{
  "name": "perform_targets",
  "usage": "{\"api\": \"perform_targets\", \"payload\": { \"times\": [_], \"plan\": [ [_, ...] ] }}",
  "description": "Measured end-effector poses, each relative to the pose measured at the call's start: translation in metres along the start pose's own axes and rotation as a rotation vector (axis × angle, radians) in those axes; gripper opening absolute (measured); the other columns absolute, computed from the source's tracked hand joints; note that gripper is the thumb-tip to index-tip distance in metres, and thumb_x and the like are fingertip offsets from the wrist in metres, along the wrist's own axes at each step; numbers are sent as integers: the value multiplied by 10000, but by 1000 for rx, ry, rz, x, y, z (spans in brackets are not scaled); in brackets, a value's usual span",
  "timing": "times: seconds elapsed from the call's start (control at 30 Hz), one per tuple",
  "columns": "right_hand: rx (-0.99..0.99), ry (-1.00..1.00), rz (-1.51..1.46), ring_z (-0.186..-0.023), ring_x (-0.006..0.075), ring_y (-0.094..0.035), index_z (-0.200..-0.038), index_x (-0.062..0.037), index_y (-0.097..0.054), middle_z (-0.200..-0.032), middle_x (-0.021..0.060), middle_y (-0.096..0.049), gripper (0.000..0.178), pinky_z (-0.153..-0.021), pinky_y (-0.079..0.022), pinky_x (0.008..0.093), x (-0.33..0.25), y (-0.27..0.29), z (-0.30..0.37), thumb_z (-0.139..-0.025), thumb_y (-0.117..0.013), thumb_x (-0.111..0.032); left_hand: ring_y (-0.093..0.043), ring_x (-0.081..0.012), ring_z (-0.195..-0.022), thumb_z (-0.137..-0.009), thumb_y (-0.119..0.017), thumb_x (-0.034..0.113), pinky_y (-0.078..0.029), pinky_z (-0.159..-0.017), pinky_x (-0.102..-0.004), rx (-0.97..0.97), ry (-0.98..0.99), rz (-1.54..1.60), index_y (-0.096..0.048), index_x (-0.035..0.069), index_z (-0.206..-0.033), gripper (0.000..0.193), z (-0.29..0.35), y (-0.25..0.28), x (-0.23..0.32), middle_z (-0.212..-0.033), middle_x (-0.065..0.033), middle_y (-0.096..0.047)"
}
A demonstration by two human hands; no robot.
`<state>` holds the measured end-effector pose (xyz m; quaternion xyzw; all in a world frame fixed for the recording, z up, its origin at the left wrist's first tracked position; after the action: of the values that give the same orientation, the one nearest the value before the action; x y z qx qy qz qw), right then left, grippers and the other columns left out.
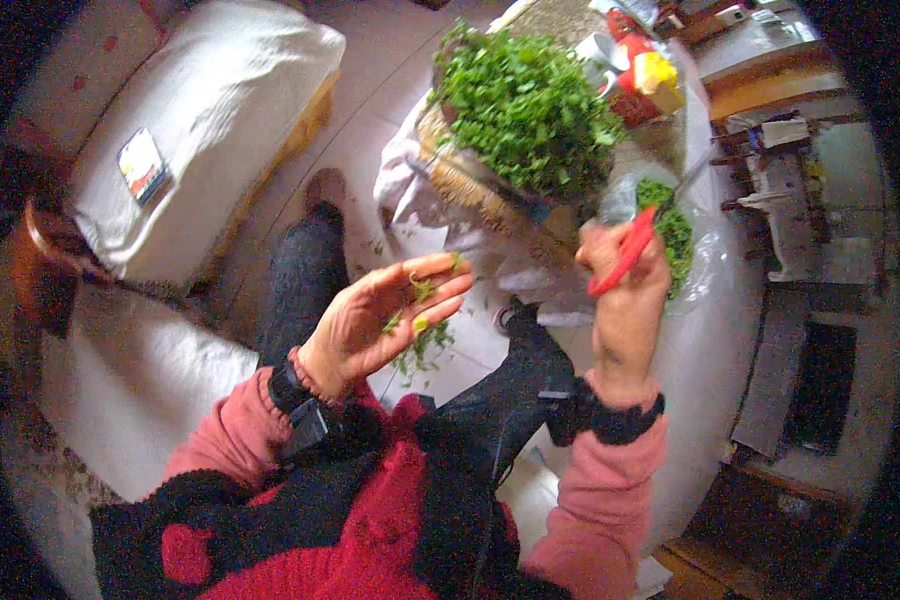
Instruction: The person sits on the floor and uses red-handled scissors to trim green leafy herbs. They hold the stems in one hand and cut the leaves into a plastic bag on the table, repeating the process with multiple stems.
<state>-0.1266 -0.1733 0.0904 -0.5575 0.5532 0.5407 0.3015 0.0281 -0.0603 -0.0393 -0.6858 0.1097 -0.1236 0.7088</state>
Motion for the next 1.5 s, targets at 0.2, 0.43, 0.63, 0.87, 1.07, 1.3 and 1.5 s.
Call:
{"api": "perform_targets", "payload": {
  "times": [0.2, 0.43, 0.63, 0.87, 1.07, 1.3, 1.5],
  "plan": [
    [-72, -91, -70, -638, 77, -461, -749, -66, -487, -717, -10, -517, 199, -585, -390, 226, 12, -22, 81, -763, -651, 46, -244, -334, -1320, -931, -396, 373, -227, -1094, -410, -83, -11, 353, -229, -106, -1337, 650, 3, -15, -19, -1393, -246, -271],
    [-55, -231, -159, -702, 75, -499, -811, -76, -497, -796, 17, -574, 190, -645, -415, 214, 31, -21, 105, -779, -647, 36, -497, -204, -629, -954, -275, 449, -406, -521, -288, -133, -14, 197, -496, 46, -771, 495, 3, -12, -29, -667, -112, -514],
    [-131, -252, -162, -730, 75, -506, -807, -67, -495, -809, 13, -570, 178, -658, -417, 215, 34, -20, 106, -787, -646, 24, -275, -129, -400, -961, -234, 455, -260, -395, -254, 15, 70, 195, -327, 96, -554, 552, 5, -5, -29, -466, -16, -312],
    [-280, -300, -250, -843, 126, -553, -882, -61, -494, -910, 67, -600, 245, -757, -463, 278, 33, -47, 114, -749, -684, 19, -273, -103, -377, -952, -229, 490, -248, -382, -230, 12, 111, 89, -342, 98, -532, 586, 1, -4, -32, -463, -5, -312],
    [-158, -407, -347, -691, 113, -529, -798, -64, -501, -748, 42, -578, 166, -639, -434, 260, 42, -35, 102, -757, -631, 31, -283, -98, -392, -941, -226, 521, -247, -382, -228, 5, 182, -12, -351, 87, -536, 607, -1, -1, -39, -468, -2, -319],
    [10, -656, -986, -651, 161, -531, -795, -67, -512, -707, 52, -550, 95, -581, -391, 314, 56, -11, 93, -791, -602, -38, -379, -139, -494, -935, -289, 515, -334, -454, -248, 133, 159, -137, -455, 75, -655, 547, -3, 36, -28, -557, -35, -406],
    [120, -637, -913, -665, 171, -547, -829, -71, -514, -731, 58, -564, 106, -582, -419, 311, 54, -6, 90, -790, -600, -23, -208, -203, -1314, -884, -435, 525, -163, -1036, -416, 434, 95, -875, -255, 120, -1395, 676, 7, 65, -25, -1423, -68, -270]
  ]
}}
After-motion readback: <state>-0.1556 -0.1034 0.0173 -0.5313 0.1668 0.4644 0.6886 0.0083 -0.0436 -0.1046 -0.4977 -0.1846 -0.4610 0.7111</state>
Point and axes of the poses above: each hand's wrist, its own z-axis away from the middle knuckle, its own y-axis out of the back of the hand, x = y × z, the point moved 5 cm from there along -z, towards the middle knuckle
